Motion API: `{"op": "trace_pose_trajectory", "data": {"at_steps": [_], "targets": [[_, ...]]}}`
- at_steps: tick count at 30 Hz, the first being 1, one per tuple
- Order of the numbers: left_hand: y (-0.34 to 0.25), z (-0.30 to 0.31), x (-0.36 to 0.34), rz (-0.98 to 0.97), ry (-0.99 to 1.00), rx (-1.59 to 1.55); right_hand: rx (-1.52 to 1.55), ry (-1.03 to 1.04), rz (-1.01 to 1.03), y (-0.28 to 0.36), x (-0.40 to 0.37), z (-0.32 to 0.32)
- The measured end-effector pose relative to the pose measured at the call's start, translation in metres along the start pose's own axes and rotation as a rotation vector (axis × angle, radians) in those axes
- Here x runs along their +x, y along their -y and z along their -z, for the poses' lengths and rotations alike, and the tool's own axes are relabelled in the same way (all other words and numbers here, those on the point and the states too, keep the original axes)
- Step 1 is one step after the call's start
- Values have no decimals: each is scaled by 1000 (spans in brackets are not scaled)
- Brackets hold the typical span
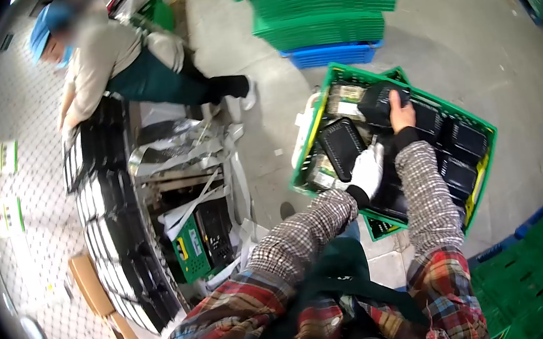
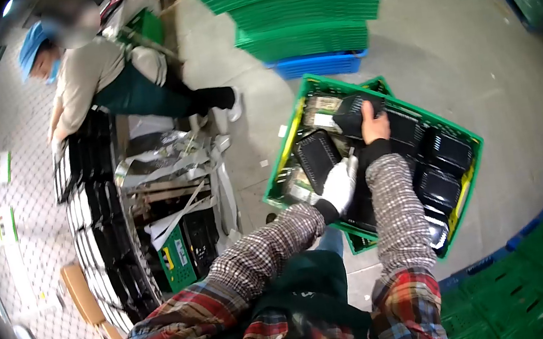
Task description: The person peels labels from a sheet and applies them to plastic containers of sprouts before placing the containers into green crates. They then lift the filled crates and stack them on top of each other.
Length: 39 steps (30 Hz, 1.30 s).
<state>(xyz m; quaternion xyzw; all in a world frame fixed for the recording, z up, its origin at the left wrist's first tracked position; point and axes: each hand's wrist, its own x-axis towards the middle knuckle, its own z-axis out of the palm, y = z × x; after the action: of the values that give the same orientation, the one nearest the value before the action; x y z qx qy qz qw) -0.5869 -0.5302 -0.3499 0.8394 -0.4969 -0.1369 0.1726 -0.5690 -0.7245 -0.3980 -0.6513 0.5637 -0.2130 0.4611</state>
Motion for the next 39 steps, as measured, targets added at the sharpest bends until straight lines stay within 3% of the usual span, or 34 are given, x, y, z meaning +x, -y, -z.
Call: {"op": "trace_pose_trajectory", "data": {"at_steps": [2,3,4,5,7,8,9,10,11,12,13,14,16,17,19,21,22,23,24,25,27,29,30,31,32,33,35,36,37,38,39], "targets": [[23,0,-21,-118,68,31,-7,124,-8,12,6,10],[31,13,-25,-156,99,82,684,285,-139,-2,11,1],[40,15,-27,-149,29,137,886,349,-208,20,-5,9],[49,27,-27,-151,-15,153,804,285,-183,2,6,-3],[64,57,-21,-147,97,71,-164,-109,476,-26,7,-18],[62,74,-7,-26,180,-121,-539,-122,377,9,-14,-9],[60,95,-6,26,155,-148,-548,-192,571,57,-56,-5],[59,118,-11,97,111,-164,-361,-228,783,36,-66,-23],[79,118,-14,112,65,-288,-276,-46,837,31,-83,-31],[100,117,-15,121,17,-413,-432,117,767,34,-114,-38],[132,94,-28,74,-209,-499,-610,157,768,37,-145,-48],[165,148,-40,-29,-380,-844,-736,209,689,50,-174,-57],[249,291,-90,100,-356,-330,-1000,173,546,37,-183,-84],[317,316,-116,-40,-827,-122,-1078,169,497,33,-179,-92],[434,414,-183,283,-1246,126,-1189,207,405,48,-174,-100],[569,491,-240,627,-1611,348,-1195,280,573,57,-166,-93],[555,542,-257,932,-1596,-59,-1220,311,708,61,-166,-96],[671,539,-289,1063,-1717,81,-1251,339,829,64,-165,-91],[716,561,-306,1259,-1558,126,-1226,346,852,64,-164,-93],[732,577,-317,1348,-1301,205,-1069,353,999,49,-143,-100],[780,591,-330,1287,-733,372,-976,407,822,78,-159,-110],[825,597,-345,1136,-382,484,-903,368,686,104,-178,-110],[840,599,-349,1088,-278,505,-855,319,629,109,-180,-108],[849,598,-351,1061,-188,526,-788,211,703,86,-178,-98],[857,598,-347,1035,-102,556,-775,162,561,93,-190,-87],[865,596,-347,1004,-23,579,-776,84,555,84,-200,-72],[878,594,-356,914,192,650,-659,64,442,58,-203,-47],[889,595,-364,828,317,697,-594,54,552,49,-207,-29],[902,593,-371,666,474,766,-476,96,479,41,-211,-12],[874,602,-360,787,422,744,-553,74,534,26,-210,5],[852,604,-347,869,366,743,-530,94,421,21,-219,25]]}}
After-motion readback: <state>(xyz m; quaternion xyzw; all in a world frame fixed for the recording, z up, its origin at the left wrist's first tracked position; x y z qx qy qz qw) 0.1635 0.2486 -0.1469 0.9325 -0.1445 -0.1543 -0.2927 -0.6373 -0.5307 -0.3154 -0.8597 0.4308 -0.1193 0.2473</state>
